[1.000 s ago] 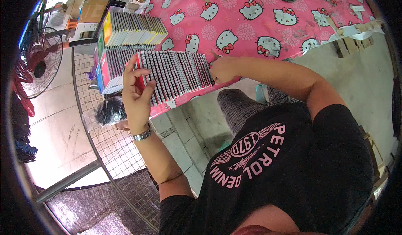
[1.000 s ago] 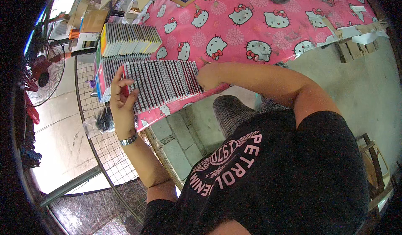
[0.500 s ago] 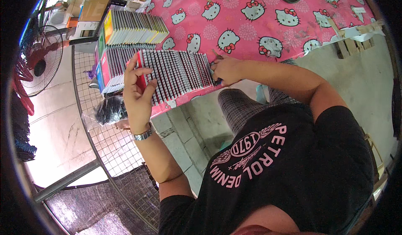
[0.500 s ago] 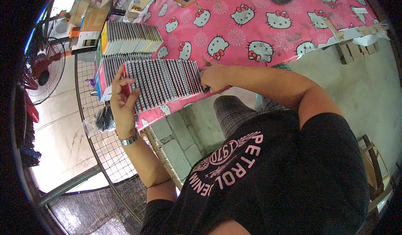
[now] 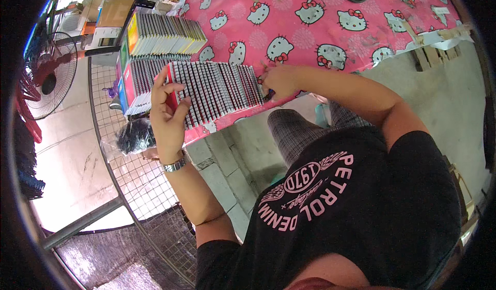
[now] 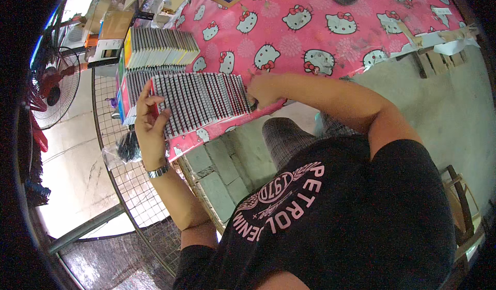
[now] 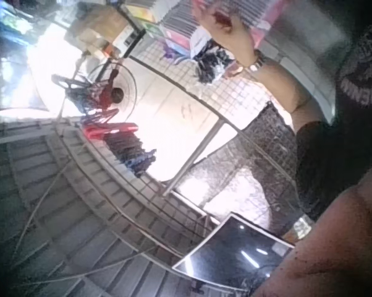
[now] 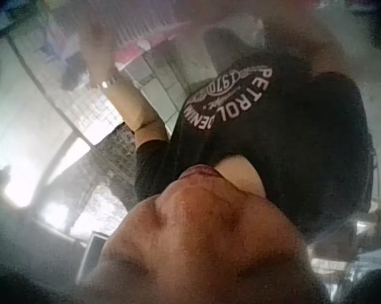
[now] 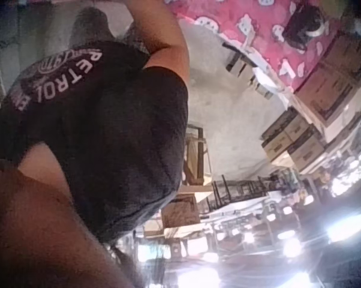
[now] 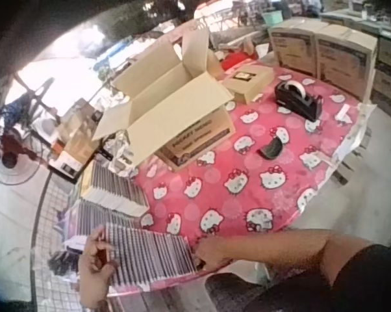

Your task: The person organizes stacks of small spiral-bound notebooks on a table, aligning the edges and using a pair of shears to trim excess material from the spiral spines.

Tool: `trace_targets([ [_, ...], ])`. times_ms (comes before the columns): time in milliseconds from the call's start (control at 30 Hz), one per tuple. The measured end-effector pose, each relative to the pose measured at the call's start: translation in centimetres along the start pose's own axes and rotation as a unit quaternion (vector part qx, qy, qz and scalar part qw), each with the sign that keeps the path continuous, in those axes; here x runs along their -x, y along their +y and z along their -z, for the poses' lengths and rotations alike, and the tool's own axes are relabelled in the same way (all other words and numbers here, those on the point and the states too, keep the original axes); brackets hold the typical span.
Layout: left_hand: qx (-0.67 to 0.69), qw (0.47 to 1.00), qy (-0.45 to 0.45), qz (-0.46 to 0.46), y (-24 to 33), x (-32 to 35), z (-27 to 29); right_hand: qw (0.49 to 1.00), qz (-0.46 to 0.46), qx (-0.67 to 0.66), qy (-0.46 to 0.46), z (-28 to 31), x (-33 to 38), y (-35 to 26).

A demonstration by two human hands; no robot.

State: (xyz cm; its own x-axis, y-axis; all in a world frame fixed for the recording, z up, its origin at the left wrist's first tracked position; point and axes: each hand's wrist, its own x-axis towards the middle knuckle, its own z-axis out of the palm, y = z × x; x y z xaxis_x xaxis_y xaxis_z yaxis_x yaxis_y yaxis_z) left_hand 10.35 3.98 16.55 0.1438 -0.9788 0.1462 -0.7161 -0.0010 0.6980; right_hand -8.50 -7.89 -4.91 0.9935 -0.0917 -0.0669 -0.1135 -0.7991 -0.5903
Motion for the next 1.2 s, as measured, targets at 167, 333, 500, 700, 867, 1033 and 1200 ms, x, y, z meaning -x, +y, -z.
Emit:
trace_targets([
  [167,-0.041,0.999,-0.013,-0.026,0.2,-0.8,-0.1,0.994,0.016,0.007,0.111,-2.9,0.6,0.9],
  [333,-0.039,0.999,-0.005,-0.008,0.1,-0.3,0.0,0.998,-0.011,0.005,0.055,-2.6,0.4,0.2],
  [500,-0.019,1.000,-0.004,-0.013,-0.1,-0.3,-0.1,0.994,0.009,0.008,0.104,-3.2,0.5,0.6],
  [700,-0.015,1.000,-0.005,-0.003,-0.3,-0.3,0.1,0.994,-0.011,0.017,0.112,-3.2,1.0,0.4],
  [867,-0.033,0.999,-0.007,-0.020,0.0,-0.4,0.0,0.991,0.003,-0.010,0.132,-3.6,1.0,0.4],
  [1033,-0.012,1.000,-0.003,-0.010,-0.1,-0.3,-0.1,0.992,0.007,-0.036,0.118,-3.6,0.8,0.6],
  [1200,-0.027,1.000,-0.005,-0.015,0.0,-0.3,-0.1,0.994,0.024,-0.070,0.083,-4.4,-0.7,1.9],
])
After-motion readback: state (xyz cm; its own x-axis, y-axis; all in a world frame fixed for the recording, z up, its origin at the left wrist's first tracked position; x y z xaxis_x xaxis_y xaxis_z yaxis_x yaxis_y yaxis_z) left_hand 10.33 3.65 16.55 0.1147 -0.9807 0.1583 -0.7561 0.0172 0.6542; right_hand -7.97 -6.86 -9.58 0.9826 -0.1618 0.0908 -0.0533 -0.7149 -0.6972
